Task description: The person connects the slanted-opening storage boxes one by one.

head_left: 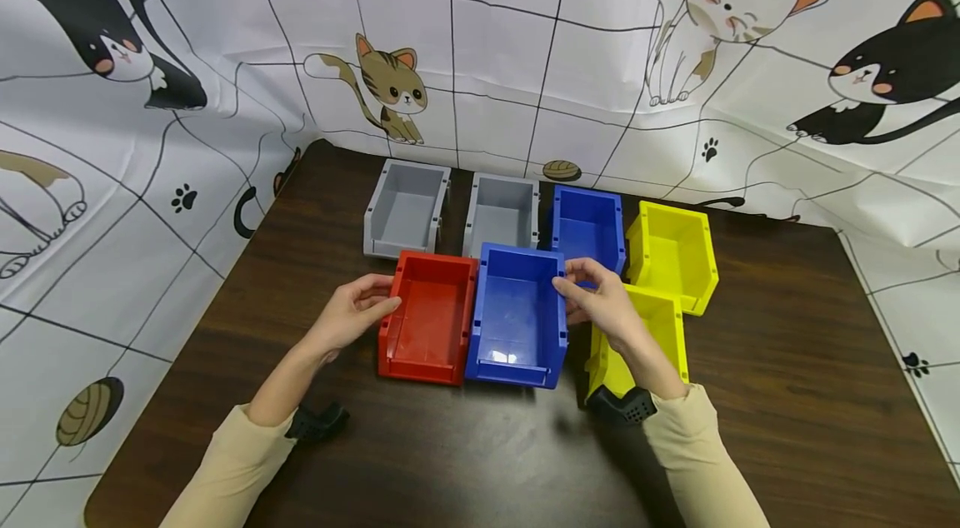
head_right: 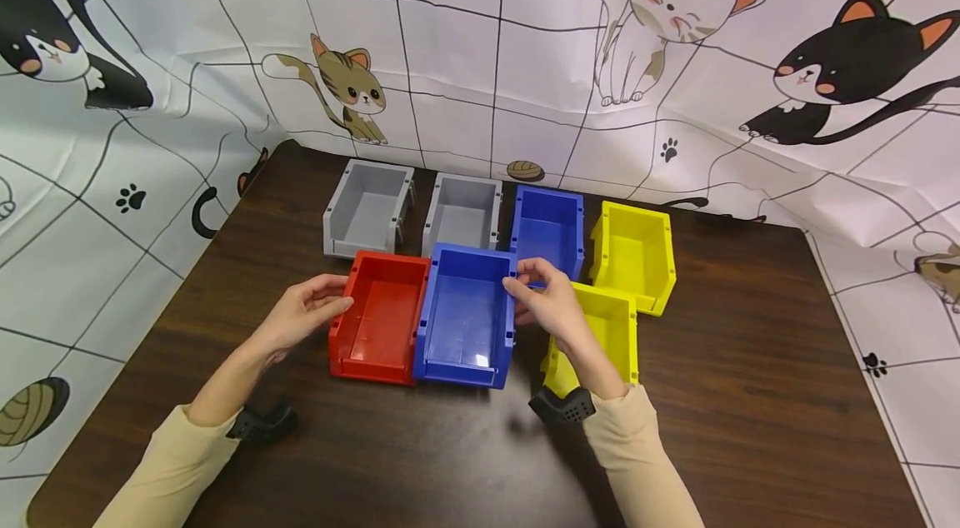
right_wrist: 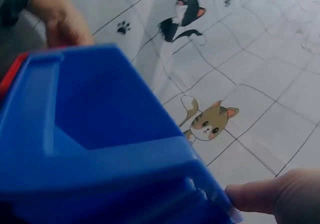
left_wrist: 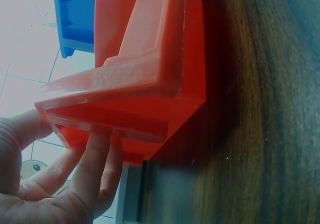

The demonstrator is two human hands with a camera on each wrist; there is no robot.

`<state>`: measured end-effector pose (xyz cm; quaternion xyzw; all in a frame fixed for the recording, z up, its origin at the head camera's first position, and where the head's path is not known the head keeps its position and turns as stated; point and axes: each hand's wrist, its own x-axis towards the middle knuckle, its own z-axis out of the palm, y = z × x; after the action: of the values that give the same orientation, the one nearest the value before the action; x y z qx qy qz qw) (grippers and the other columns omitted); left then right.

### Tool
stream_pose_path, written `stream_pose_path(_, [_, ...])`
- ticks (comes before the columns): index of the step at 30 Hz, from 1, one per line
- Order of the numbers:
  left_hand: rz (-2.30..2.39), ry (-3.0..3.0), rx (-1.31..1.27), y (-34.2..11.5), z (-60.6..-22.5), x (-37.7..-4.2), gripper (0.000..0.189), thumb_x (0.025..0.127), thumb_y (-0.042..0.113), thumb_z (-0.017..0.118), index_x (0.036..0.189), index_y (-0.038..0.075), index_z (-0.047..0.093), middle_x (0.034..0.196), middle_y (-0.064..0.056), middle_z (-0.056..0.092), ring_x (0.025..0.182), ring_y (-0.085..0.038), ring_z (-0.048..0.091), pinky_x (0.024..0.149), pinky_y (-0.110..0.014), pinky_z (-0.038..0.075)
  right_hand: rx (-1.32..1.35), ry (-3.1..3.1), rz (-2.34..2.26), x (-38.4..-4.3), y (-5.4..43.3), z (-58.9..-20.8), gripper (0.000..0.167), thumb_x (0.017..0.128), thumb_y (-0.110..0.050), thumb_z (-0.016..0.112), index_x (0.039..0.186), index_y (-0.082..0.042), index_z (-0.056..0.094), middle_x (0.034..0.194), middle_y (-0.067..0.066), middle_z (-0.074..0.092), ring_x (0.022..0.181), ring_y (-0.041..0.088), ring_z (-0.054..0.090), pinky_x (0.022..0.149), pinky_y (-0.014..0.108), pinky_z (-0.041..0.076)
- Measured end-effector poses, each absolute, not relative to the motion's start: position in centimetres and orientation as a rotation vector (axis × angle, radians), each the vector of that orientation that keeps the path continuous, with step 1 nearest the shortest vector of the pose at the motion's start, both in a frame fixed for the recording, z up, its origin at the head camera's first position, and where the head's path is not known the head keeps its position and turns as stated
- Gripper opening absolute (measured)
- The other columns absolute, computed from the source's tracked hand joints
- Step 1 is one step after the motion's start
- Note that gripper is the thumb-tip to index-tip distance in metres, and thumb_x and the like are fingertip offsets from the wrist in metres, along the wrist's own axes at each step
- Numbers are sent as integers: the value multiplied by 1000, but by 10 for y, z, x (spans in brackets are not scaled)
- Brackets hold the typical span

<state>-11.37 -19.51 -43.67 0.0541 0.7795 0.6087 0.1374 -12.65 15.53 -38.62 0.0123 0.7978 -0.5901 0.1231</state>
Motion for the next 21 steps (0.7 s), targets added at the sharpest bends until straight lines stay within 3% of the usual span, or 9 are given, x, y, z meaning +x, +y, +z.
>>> stream_pose_path(3, [1767, 2252, 163, -196, -436, -113, 44, 91, 9, 61, 127, -10, 47, 122, -30, 53, 107, -39, 57, 81, -30, 53, -150, 2645, -1534, -123, 151, -383, 43, 91, -17, 62, 126, 2, 48, 108, 19, 50, 79, 27, 60, 65, 35, 54])
stream_pose_path(5, [1772, 2252, 171, -197, -436, -113, 44, 91, 9, 61, 127, -10, 47, 122, -30, 53, 107, -40, 57, 80, -30, 53, -316, 2863, -1387, -121, 145, -380, 53, 88, -20, 66, 132, 0, 45, 121, 22, 47, 98, 34, 55, 79, 43, 50])
stream_pose_path(10, [1776, 2247, 176, -198, -436, -113, 44, 91, 9, 61, 127, -11, 46, 122, -31, 53, 107, -40, 57, 79, -30, 54, -736, 3125, -954, -112, 120, -372, 77, 80, -37, 74, 143, -12, 38, 147, 19, 30, 132, 38, 27, 100, 65, 25])
stream_pose_path(16, [1788, 2234, 182, -198, -436, -112, 44, 91, 10, 61, 127, -11, 46, 121, -31, 53, 107, -41, 56, 79, -30, 54, -922, 3085, -531, -104, 91, -368, 86, 80, -59, 62, 149, -25, 25, 156, 11, 11, 142, 34, 4, 99, 73, 2])
stream_pose_path(21, [1793, 2228, 196, -197, -437, -113, 44, 91, 10, 60, 127, -11, 46, 121, -31, 53, 107, -41, 56, 79, -31, 54, -957, 3043, -383, -104, 80, -372, 84, 82, -65, 54, 150, -26, 23, 156, 11, 9, 142, 35, 0, 98, 74, -4])
